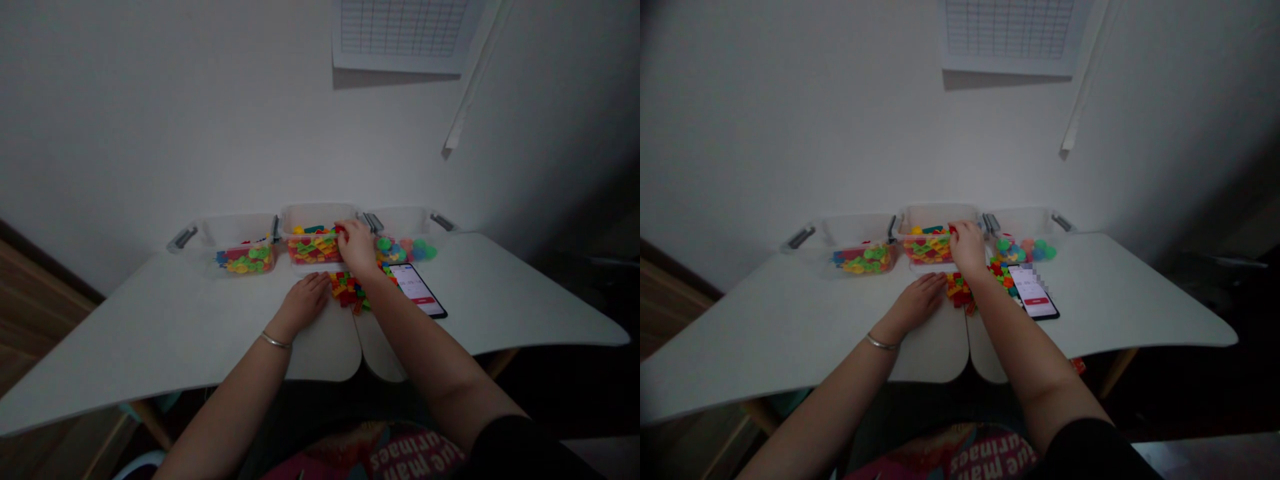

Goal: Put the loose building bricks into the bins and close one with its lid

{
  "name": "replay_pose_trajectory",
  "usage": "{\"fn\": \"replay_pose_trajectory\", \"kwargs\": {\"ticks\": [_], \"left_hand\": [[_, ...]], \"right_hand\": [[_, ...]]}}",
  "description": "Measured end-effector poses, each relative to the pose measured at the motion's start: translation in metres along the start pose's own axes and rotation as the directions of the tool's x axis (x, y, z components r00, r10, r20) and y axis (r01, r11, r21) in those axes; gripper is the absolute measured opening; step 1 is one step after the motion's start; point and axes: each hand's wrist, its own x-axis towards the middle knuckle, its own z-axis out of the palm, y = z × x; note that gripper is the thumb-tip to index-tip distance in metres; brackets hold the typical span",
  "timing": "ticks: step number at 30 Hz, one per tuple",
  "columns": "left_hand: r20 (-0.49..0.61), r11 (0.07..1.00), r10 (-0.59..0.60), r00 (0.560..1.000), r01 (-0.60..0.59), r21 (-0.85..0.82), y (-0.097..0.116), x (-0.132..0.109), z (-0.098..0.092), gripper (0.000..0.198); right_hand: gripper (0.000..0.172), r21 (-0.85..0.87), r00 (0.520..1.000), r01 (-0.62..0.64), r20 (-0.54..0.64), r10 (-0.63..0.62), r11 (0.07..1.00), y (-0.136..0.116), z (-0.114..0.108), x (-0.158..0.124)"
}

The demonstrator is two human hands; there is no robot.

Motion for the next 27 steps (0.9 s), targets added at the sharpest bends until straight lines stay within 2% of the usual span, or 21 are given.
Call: {"fn": "replay_pose_trajectory", "kwargs": {"ticks": [6,11,16,23,27], "left_hand": [[0.054,0.999,0.015,0.998,-0.016,0.030,0.000,0.000,0.000,0.051],[0.050,1.000,0.020,0.999,-0.021,0.015,0.004,0.001,0.001,0.048],[0.034,1.000,0.017,0.999,-0.016,-0.013,0.006,0.002,-0.002,0.045],[-0.039,0.995,-0.037,0.999,0.033,-0.092,0.006,0.006,-0.007,0.032],[-0.057,0.994,-0.064,0.996,0.059,-0.091,0.001,0.007,-0.007,0.028]], "right_hand": [[0.032,-0.173,0.990,0.056,0.140,-0.032,0.983,-0.004,0.001,-0.002],[0.031,-0.180,0.987,0.121,0.127,-0.098,0.976,0.001,0.007,-0.008],[0.042,-0.125,0.980,0.160,0.138,-0.142,0.979,0.007,0.004,-0.014],[0.041,0.123,0.982,0.187,0.016,-0.191,0.975,-0.006,0.002,-0.045],[0.037,0.191,0.983,0.143,0.085,-0.162,0.971,-0.009,0.008,-0.068]]}}
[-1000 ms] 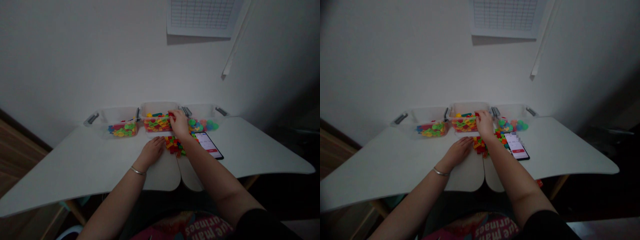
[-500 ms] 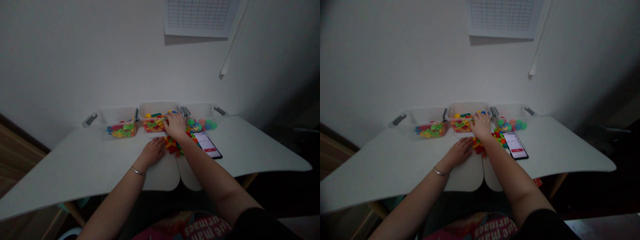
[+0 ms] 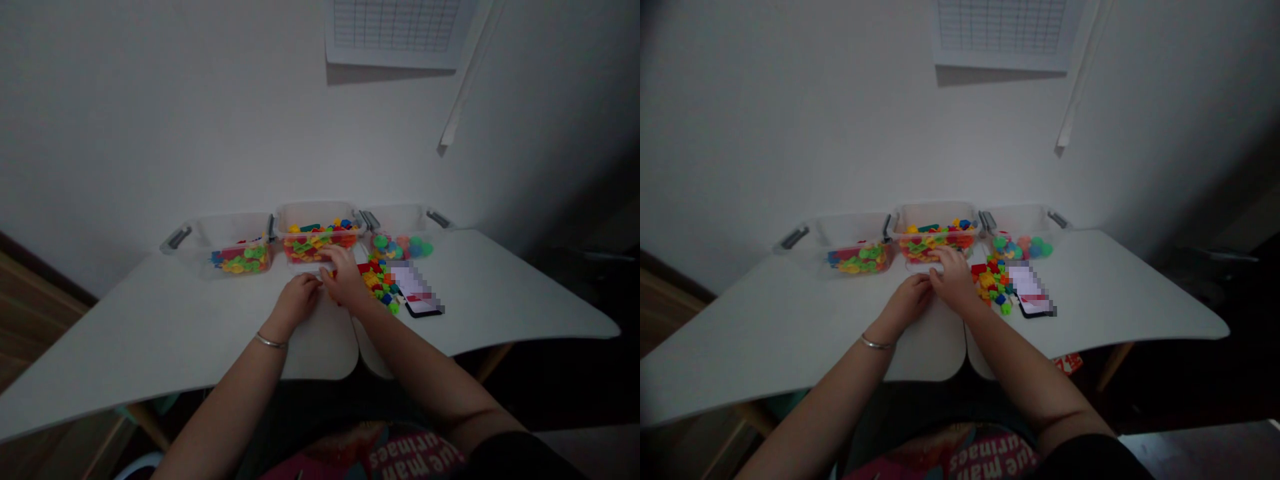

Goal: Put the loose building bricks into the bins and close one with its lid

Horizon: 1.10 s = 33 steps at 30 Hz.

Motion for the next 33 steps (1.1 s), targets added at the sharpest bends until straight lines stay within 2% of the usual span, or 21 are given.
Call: {"fn": "replay_pose_trajectory", "kwargs": {"ticks": [5,12,17,21,26,33], "left_hand": [[-0.029,1.000,-0.024,0.999,0.023,-0.009,-0.004,-0.001,0.000,0.027],[-0.056,0.996,-0.059,0.997,0.062,0.057,-0.003,-0.002,-0.002,0.029],[-0.032,0.986,-0.113,0.993,0.116,0.118,-0.003,-0.004,-0.004,0.026],[0.006,0.982,-0.128,0.992,0.126,0.138,-0.001,-0.003,-0.007,0.024],[-0.007,0.975,-0.165,0.986,0.164,0.151,0.001,-0.003,-0.009,0.027],[-0.068,0.986,-0.160,0.985,0.163,0.036,-0.007,-0.004,-0.002,0.032]], "right_hand": [[0.033,-0.181,0.977,-0.045,0.195,0.081,0.982,0.002,0.002,-0.024],[0.032,-0.385,0.968,-0.042,0.211,0.132,0.922,0.008,0.000,-0.034],[0.032,-0.413,0.963,-0.042,0.226,0.147,0.910,0.009,0.002,-0.035],[0.035,-0.411,0.957,0.003,0.267,0.117,0.912,0.010,0.004,-0.037],[0.037,-0.392,0.957,0.025,0.274,0.091,0.919,0.009,0.004,-0.038],[0.030,-0.390,0.952,0.059,0.299,0.065,0.919,0.009,0.003,-0.039]]}}
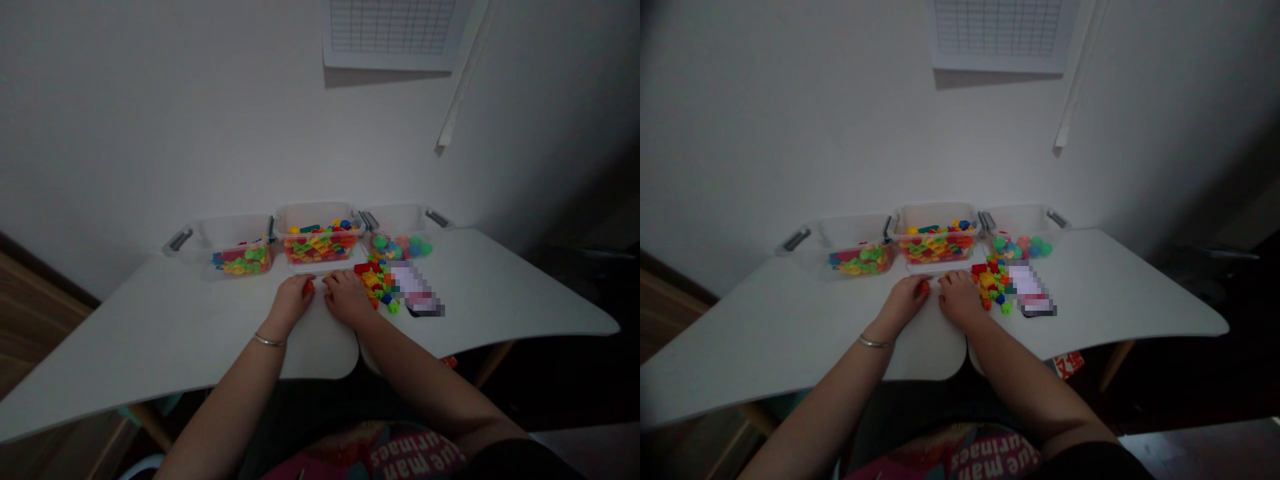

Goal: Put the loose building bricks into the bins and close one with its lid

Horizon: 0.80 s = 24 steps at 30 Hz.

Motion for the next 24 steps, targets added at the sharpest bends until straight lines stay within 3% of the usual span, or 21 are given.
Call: {"fn": "replay_pose_trajectory", "kwargs": {"ticks": [7,11,18,24], "left_hand": [[-0.088,0.995,-0.022,0.996,0.013,-0.095,-0.001,0.001,0.002,0.031],[-0.071,0.991,-0.073,0.995,0.064,-0.114,0.002,0.001,-0.002,0.029],[0.008,0.971,-0.188,0.982,0.187,-0.145,0.006,-0.002,-0.006,0.020],[0.037,0.975,-0.201,0.979,0.204,-0.084,0.007,-0.002,-0.007,0.017]], "right_hand": [[0.029,0.102,0.997,0.052,0.053,-0.058,0.993,-0.001,0.009,0.004],[0.027,0.156,0.997,0.051,0.045,-0.059,0.986,-0.003,0.008,0.004],[0.020,-0.061,0.997,-0.076,-0.024,0.075,0.995,-0.008,-0.003,0.002],[0.013,-0.112,0.995,-0.089,0.038,0.093,0.990,-0.007,0.002,0.004]]}}
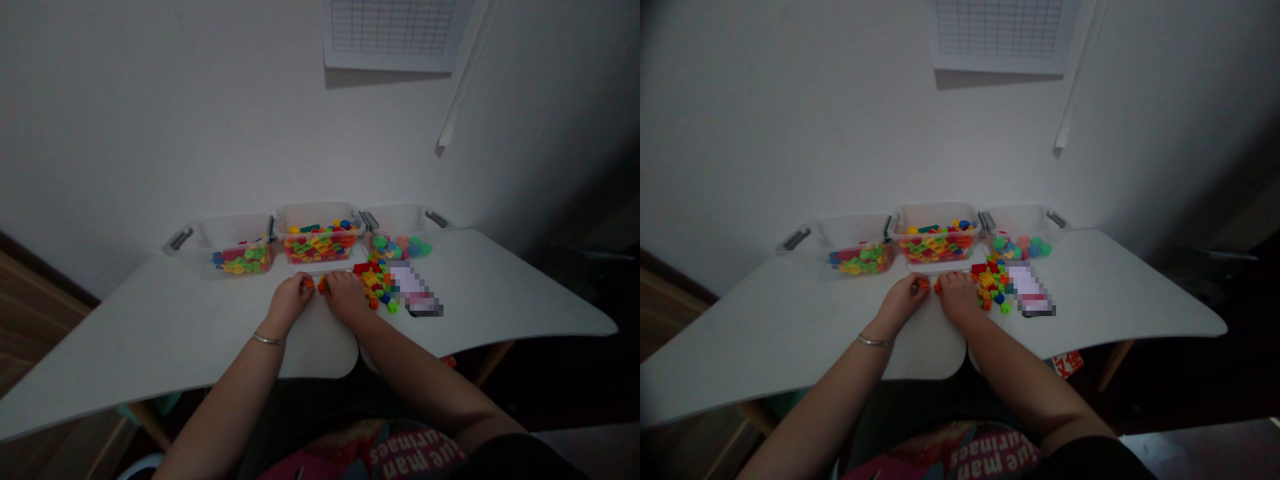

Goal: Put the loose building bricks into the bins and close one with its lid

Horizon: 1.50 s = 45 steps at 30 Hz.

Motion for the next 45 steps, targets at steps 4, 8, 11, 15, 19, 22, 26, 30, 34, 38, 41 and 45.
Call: {"fn": "replay_pose_trajectory", "kwargs": {"ticks": [4,8,11,15,19,22,26,30,34,38,41,45], "left_hand": [[-0.003,0.999,0.030,1.000,-0.030,0.038,-0.003,0.001,0.001,0.015],[-0.007,0.996,0.052,0.999,-0.052,0.078,-0.007,0.001,0.003,0.014],[-0.008,0.994,0.050,0.999,-0.049,0.100,-0.009,0.001,0.004,0.018],[-0.004,0.994,0.070,0.998,-0.069,0.088,-0.010,0.001,0.004,0.030],[0.021,0.990,0.111,0.994,-0.112,0.086,-0.008,0.002,0.003,0.030],[0.055,0.983,0.159,0.986,-0.163,0.082,-0.006,0.003,0.001,0.022],[0.060,0.977,0.186,0.981,-0.191,0.096,-0.006,0.003,0.001,0.020],[0.096,0.971,0.208,0.973,-0.217,0.097,-0.008,0.004,0.002,0.021],[0.108,0.968,0.214,0.971,-0.226,0.109,-0.008,0.005,0.003,0.026],[0.112,0.968,0.213,0.971,-0.225,0.110,-0.006,0.004,0.000,0.024],[0.117,0.971,0.209,0.971,-0.220,0.093,-0.003,0.003,-0.002,0.019],[0.119,0.976,0.197,0.973,-0.206,0.076,-0.002,0.002,-0.003,0.016]], "right_hand": [[0.012,0.063,1.000,0.005,0.001,-0.005,0.998,0.002,0.002,0.002],[0.017,0.229,0.999,0.003,-0.046,0.008,0.973,0.005,0.003,0.004],[0.020,0.375,0.995,-0.013,-0.084,0.048,0.927,0.008,0.006,0.006],[0.022,0.613,0.971,0.013,-0.198,0.138,0.790,0.014,0.003,0.012],[0.019,0.676,0.907,0.100,-0.364,0.213,0.731,0.021,-0.011,0.025],[0.019,0.668,0.870,0.142,-0.437,0.231,0.730,0.026,-0.023,0.037],[0.024,0.658,0.836,0.063,-0.445,0.320,0.750,0.034,-0.035,0.053],[0.027,0.554,0.826,0.003,-0.471,0.310,0.833,0.045,-0.046,0.069],[0.030,0.479,0.827,-0.015,-0.487,0.280,0.878,0.054,-0.050,0.085],[0.032,0.374,0.887,-0.057,-0.406,0.218,0.926,0.056,-0.046,0.092],[0.032,0.245,0.933,-0.054,-0.332,0.136,0.968,0.052,-0.041,0.088],[0.036,0.117,0.943,-0.010,-0.329,0.049,0.993,0.046,-0.037,0.080]]}}
